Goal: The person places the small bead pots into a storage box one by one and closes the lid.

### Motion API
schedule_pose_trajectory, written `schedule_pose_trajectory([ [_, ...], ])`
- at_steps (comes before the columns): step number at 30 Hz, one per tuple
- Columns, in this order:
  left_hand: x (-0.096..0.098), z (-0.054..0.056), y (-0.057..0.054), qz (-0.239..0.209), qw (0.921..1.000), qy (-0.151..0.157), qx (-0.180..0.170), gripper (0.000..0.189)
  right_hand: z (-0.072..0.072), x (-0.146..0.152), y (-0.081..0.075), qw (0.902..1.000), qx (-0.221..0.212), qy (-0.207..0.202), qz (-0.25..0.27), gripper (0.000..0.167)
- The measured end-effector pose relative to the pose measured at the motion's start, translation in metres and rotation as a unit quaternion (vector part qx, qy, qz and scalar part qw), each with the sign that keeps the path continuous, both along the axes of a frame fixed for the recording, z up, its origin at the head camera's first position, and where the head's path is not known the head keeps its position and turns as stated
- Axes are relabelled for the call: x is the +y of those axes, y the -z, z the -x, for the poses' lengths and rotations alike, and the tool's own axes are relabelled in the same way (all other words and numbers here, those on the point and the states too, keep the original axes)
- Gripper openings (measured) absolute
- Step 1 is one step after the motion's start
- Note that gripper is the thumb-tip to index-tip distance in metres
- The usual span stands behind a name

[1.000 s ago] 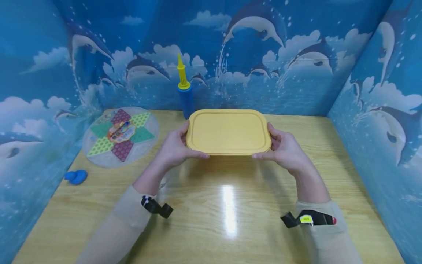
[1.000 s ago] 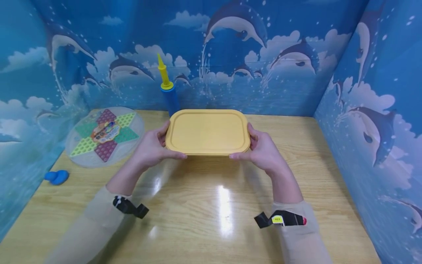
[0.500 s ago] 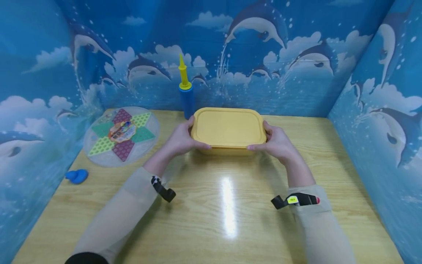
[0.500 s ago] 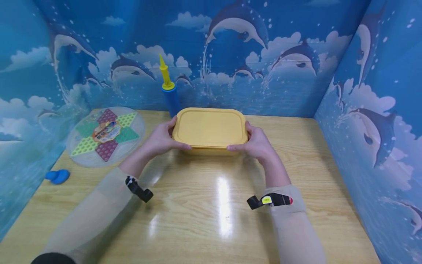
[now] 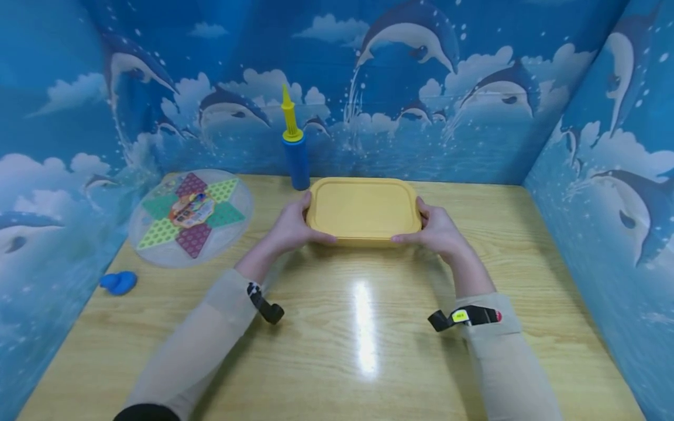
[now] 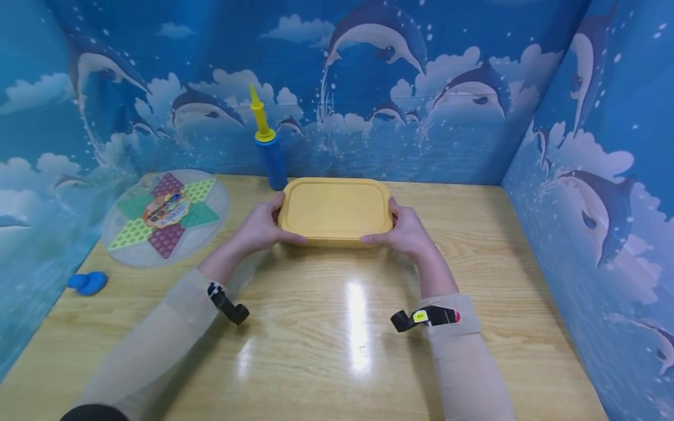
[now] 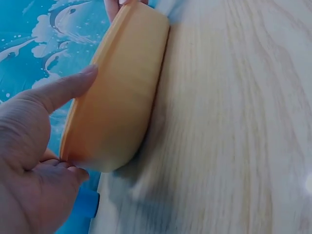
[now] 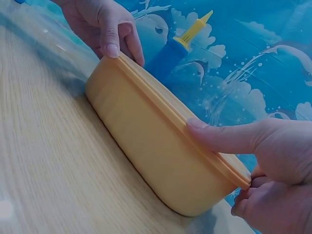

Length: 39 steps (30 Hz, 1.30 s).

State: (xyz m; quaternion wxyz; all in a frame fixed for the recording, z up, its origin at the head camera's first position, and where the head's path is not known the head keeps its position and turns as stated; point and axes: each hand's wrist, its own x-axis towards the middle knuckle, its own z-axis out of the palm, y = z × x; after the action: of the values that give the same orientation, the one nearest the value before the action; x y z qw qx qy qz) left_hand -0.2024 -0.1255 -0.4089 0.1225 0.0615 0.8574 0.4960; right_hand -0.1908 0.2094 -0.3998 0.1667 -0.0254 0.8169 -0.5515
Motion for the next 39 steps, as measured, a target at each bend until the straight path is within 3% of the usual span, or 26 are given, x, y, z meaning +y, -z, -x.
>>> schedule_pose_trajectory([
  [9,-0.003,-0.001,0.007,-0.012,0.9999,0.001,-0.002,0.146,0.001,0.001,0.005,0.9998,0.012,-0.004,-0.012,0.129],
  [21,-0.008,-0.005,0.006,-0.046,0.9989,0.007,-0.011,0.144,-0.005,0.001,0.007,0.9993,0.03,-0.018,-0.01,0.124],
  [30,-0.011,-0.002,0.006,-0.008,0.9997,0.023,-0.002,0.143,-0.007,0.006,0.009,0.9974,0.039,-0.043,-0.042,0.124],
  [33,-0.012,-0.003,0.004,0.026,0.9994,0.02,0.012,0.14,-0.008,0.013,0.008,0.9913,0.069,-0.065,-0.092,0.119],
  [36,-0.013,-0.003,0.001,0.064,0.997,0.019,0.039,0.133,-0.007,0.019,0.006,0.9784,0.114,-0.078,-0.153,0.107],
  [39,-0.013,-0.003,0.0,0.11,0.99,0.052,0.072,0.122,-0.003,0.021,0.004,0.9633,0.156,-0.105,-0.192,0.093],
])
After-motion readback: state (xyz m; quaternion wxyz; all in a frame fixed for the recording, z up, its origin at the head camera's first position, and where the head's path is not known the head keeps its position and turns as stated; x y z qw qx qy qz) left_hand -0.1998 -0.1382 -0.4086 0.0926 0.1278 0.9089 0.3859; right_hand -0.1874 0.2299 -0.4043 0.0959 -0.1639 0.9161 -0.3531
